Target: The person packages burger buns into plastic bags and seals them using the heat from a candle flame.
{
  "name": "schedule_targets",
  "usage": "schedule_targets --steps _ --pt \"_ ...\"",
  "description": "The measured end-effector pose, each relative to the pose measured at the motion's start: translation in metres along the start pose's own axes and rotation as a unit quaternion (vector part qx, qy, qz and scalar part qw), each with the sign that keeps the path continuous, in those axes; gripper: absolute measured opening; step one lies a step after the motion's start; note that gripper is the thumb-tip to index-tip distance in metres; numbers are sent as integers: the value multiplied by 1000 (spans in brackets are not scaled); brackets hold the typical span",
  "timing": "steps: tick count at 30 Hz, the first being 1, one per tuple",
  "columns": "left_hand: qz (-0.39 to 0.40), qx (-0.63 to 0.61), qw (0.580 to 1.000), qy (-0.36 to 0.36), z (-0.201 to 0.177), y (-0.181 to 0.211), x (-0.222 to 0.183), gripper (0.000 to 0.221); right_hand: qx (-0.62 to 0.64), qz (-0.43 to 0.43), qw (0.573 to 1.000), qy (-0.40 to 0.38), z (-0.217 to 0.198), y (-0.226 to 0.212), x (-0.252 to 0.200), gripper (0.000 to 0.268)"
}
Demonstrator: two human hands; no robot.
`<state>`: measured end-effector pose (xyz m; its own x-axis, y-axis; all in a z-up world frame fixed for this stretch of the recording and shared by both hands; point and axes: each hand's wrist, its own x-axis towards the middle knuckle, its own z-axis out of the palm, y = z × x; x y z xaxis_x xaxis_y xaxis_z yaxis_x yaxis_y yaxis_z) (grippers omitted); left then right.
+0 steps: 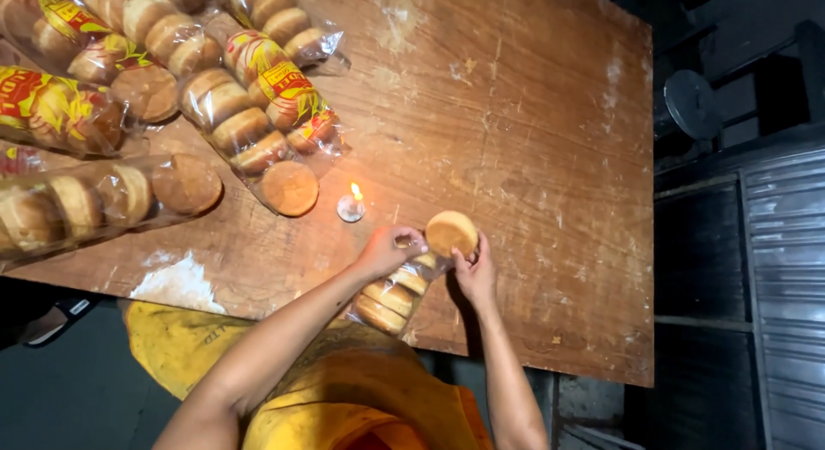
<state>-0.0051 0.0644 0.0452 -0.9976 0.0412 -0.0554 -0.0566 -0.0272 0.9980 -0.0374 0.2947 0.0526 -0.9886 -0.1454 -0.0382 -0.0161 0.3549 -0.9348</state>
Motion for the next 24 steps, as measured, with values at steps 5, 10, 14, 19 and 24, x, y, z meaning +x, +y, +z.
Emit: schedule_targets --steps 5,10,14,19,24 --pt "-39 -87 991 94 -4 25 -7 18 -204 -163 963 61 11 -39 -28 56" --pt "-81 -239 960 121 -17 55 -33 10 -144 -271 950 65 8 -67 -45 53" --pt "25 -205 976 77 -34 93 -76 6 -84 -264 960 30 0 -88 -63 48" --pt "97 -76 992 23 -40 129 -113 11 -192 -360 905 -121 -10 -150 -79 49" --pt "130 67 989 34 -47 135 -141 10 -309 -375 859 -164 -5 -170 -97 53"
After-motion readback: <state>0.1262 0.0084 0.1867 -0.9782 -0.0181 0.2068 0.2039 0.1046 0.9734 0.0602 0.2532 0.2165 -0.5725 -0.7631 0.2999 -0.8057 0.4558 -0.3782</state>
